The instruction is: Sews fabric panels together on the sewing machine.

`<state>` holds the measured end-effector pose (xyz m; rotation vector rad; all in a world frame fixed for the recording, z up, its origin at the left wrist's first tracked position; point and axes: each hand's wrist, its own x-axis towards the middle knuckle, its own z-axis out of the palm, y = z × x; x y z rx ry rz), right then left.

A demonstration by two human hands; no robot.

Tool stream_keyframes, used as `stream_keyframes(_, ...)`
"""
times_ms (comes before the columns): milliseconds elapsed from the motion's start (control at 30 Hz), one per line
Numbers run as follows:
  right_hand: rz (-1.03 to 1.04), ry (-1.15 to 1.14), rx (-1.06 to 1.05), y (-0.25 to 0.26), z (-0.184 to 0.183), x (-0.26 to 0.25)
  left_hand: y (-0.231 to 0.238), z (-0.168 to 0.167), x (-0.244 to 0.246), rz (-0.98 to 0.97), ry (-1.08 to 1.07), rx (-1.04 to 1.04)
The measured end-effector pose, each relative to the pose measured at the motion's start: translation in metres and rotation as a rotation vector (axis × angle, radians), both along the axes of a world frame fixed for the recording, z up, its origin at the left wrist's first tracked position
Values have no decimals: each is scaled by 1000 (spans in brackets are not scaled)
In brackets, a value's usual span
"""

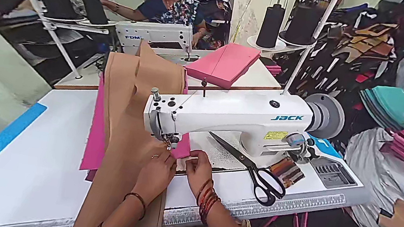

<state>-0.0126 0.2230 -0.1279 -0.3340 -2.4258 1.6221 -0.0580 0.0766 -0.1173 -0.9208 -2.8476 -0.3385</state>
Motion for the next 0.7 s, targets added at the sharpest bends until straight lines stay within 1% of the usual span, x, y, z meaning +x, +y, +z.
stream_keyframes(33,-10,14,-25,1,-2,0,2,-3,-1,3,55,33)
stream_keyframes(67,-15,22,-48,2,-3,-1,5,-3,0,25,66,46)
stream_keyframes(133,-13,24,-102,3,-5,-3,15,3,-1,93,32,-5)
stream_keyframes(200,-13,22,-154,5,-5,-4,21,6,-7,105,1,-98)
stream_keyframes(233,-13,19,-170,6,-5,-4,21,9,-9,104,-26,-120)
stream_keyframes(267,-5,2,-182,7,-4,-3,20,13,-12,124,-92,-99)
stream_keyframes(300,18,-34,-181,9,-1,-3,15,16,-15,148,-148,-28)
stream_keyframes(333,61,-82,-160,10,2,-3,7,14,-19,150,-155,96)
stream_keyframes(400,212,-217,-45,10,12,-8,-4,4,-24,140,-148,355)
stream_keyframes(467,354,-320,100,5,22,-17,-10,-2,-25,164,-198,497)
stream_keyframes(500,385,-355,179,1,27,-22,-11,-3,-26,169,-216,540)
stream_keyframes(567,387,-433,300,-5,35,-28,-11,-5,-26,162,-230,595)
stream_keyframes(700,282,-499,352,-12,40,-32,-14,-11,-29,150,-254,694)
